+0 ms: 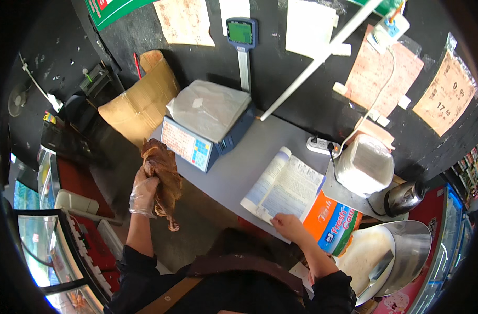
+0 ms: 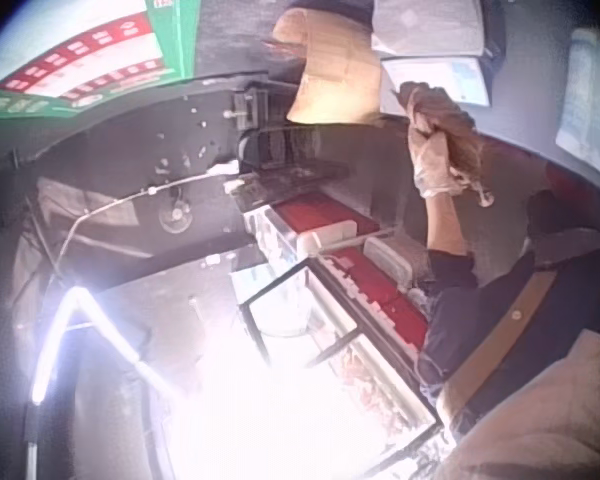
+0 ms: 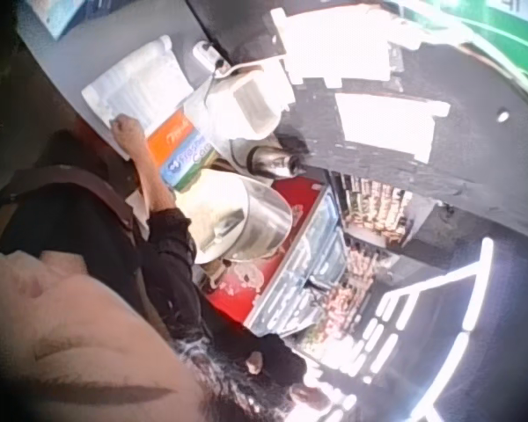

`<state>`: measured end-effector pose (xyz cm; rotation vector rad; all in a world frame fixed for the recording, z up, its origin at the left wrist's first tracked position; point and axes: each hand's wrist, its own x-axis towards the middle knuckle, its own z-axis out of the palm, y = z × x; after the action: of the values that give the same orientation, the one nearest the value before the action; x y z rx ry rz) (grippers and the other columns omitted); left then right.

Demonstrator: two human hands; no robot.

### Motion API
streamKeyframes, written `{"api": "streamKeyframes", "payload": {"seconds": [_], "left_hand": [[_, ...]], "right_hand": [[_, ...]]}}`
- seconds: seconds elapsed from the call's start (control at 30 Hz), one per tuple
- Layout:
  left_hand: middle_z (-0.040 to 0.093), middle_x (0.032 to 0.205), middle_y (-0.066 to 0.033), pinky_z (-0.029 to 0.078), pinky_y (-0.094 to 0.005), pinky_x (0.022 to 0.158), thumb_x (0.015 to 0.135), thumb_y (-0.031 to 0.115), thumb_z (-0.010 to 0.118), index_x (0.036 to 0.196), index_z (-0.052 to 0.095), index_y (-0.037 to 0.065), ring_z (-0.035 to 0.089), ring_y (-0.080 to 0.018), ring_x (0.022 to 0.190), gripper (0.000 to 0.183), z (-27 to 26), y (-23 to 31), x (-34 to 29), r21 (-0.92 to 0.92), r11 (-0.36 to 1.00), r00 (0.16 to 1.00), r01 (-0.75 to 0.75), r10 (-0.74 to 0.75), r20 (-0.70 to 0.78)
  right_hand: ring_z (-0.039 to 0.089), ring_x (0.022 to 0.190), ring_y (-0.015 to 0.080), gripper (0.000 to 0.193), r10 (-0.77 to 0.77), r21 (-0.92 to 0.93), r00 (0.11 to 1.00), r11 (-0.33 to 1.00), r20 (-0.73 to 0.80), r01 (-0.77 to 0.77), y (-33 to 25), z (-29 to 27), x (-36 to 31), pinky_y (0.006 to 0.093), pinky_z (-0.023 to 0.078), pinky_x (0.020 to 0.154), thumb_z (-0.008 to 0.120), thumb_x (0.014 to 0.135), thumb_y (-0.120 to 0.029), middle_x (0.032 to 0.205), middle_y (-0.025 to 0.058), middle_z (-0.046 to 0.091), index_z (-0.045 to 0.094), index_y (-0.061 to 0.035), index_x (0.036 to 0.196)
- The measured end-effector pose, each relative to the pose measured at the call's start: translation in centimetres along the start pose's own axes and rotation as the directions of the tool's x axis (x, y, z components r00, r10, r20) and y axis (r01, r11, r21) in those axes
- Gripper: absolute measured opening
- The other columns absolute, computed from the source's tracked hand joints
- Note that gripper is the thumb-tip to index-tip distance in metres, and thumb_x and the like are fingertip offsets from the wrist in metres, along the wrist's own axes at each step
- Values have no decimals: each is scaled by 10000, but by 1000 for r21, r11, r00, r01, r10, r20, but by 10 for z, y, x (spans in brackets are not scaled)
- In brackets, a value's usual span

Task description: The person retrieves a roasted chicken from a display case, places it on a cutting board, and uses a cleaver to chop it into portions. The person weighs the chicken, then continues chopping and places the pieces into a plastic container.

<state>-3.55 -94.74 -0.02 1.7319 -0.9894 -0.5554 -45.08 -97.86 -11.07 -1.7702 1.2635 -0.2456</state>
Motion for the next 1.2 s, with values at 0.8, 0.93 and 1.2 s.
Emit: {"api": "streamKeyframes", "payload": {"seconds": [0.8, 0.93, 1.2], "left_hand": [[585, 1028, -230, 410, -415, 867, 726, 154, 532, 1121, 526, 23, 532, -402, 1009, 416, -59, 35, 387, 284, 782, 780, -555, 370, 505], [595, 984, -204, 421, -416, 842, 721, 172, 523, 1041, 544, 32, 542, -375, 980, 350, -30, 53, 394, 225, 711, 616, -667, 355, 703], [619, 1020, -135, 464, -411, 813, 731, 162, 529, 1022, 585, 85, 576, -302, 988, 307, 94, 69, 387, 185, 344, 251, -921, 159, 955]], "right_hand": [[445, 1116, 352, 444, -576, -483, 718, 792, -391, 373, -316, 131, 388, 469, 364, 941, 628, 814, -274, 1172, 177, 502, 527, -23, 1166], [367, 1221, 359, 534, -359, -604, 931, 757, -65, 250, -317, 148, 411, 513, 297, 1012, 611, 815, -313, 1282, 199, 430, 474, -30, 1247], [316, 1306, 378, 431, -556, -568, 783, 753, -280, 332, -279, 199, 334, 499, 286, 1054, 537, 843, -175, 1382, 232, 358, 499, 12, 1229]]}}
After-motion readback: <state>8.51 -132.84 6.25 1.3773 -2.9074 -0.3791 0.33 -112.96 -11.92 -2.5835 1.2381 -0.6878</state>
